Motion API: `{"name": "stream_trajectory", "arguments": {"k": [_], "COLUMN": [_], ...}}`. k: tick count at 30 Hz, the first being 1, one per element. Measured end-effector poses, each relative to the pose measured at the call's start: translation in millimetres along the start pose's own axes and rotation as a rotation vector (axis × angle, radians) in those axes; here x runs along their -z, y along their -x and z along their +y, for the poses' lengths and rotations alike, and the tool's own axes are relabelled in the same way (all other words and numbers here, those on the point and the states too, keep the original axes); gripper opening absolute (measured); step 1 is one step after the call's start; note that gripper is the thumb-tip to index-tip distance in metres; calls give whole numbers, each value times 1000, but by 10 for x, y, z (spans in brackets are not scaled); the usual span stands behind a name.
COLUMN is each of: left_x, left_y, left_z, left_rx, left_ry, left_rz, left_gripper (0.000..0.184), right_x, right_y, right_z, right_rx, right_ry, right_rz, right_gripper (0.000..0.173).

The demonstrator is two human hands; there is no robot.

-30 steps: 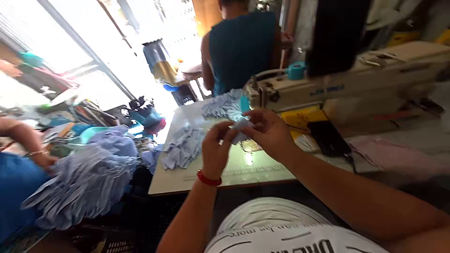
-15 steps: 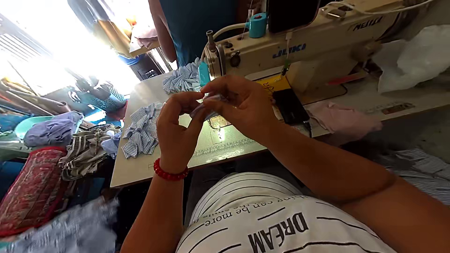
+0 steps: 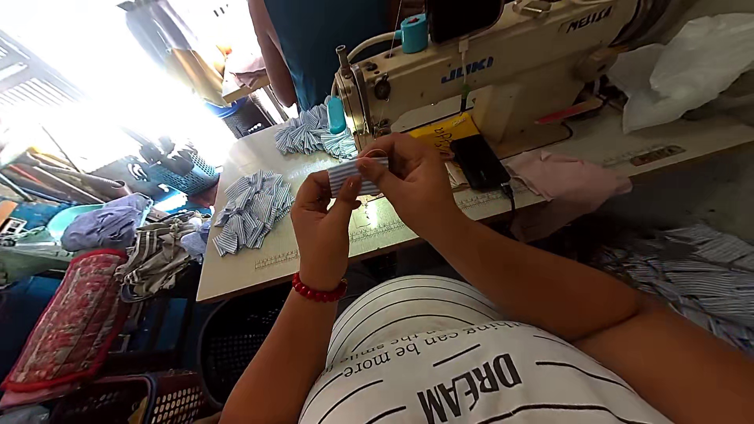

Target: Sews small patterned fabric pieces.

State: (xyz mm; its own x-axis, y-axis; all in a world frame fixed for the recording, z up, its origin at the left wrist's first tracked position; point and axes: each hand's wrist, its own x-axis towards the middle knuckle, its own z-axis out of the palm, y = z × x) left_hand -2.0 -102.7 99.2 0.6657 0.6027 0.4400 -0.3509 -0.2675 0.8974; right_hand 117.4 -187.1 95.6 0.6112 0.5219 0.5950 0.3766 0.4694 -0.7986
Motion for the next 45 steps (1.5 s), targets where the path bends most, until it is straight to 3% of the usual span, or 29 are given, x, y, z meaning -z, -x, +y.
{"name": "stream_trajectory", "arguments": {"k": [2,6,10,18,21,27,33,40,45], "left_x": [4,67,147,430,485,396,377,379,341], "left_y": [29,40,-4,-189,-307,-407,-437,-652,-786], "left_z": [-5,-123,-230,-421,-574,-922,-1103,-1457,-1645], "left_rx": [45,20,30,335,330,208,268,258,151], "left_ry": [51,106,155,127,66,5,-46,-558,-913], "left_rz": [8,47,58,-72,-37,49,22,-161,-293], "left_gripper": [11,19,23,25,21,22,28,35,25], "right_x": [-2,-31,-71,-23,-7,-69,-68,50,57], "right_y": [29,97,108,-73,-139,-126,-92,-181,-214], "right_z": [26,75,147,487,629,916,1126,1432,1623], "right_rx": [19,-25,-152,-187,-251,-382,-352,-496,-442], "right_ry": [-5,-51,-94,22,58,89,148,625,862], "right_rz": [-4,-85,-76,-163,-209,-79,18,-134,-223], "right_gripper": [11,26,17,20,22,20,20,28,33]}}
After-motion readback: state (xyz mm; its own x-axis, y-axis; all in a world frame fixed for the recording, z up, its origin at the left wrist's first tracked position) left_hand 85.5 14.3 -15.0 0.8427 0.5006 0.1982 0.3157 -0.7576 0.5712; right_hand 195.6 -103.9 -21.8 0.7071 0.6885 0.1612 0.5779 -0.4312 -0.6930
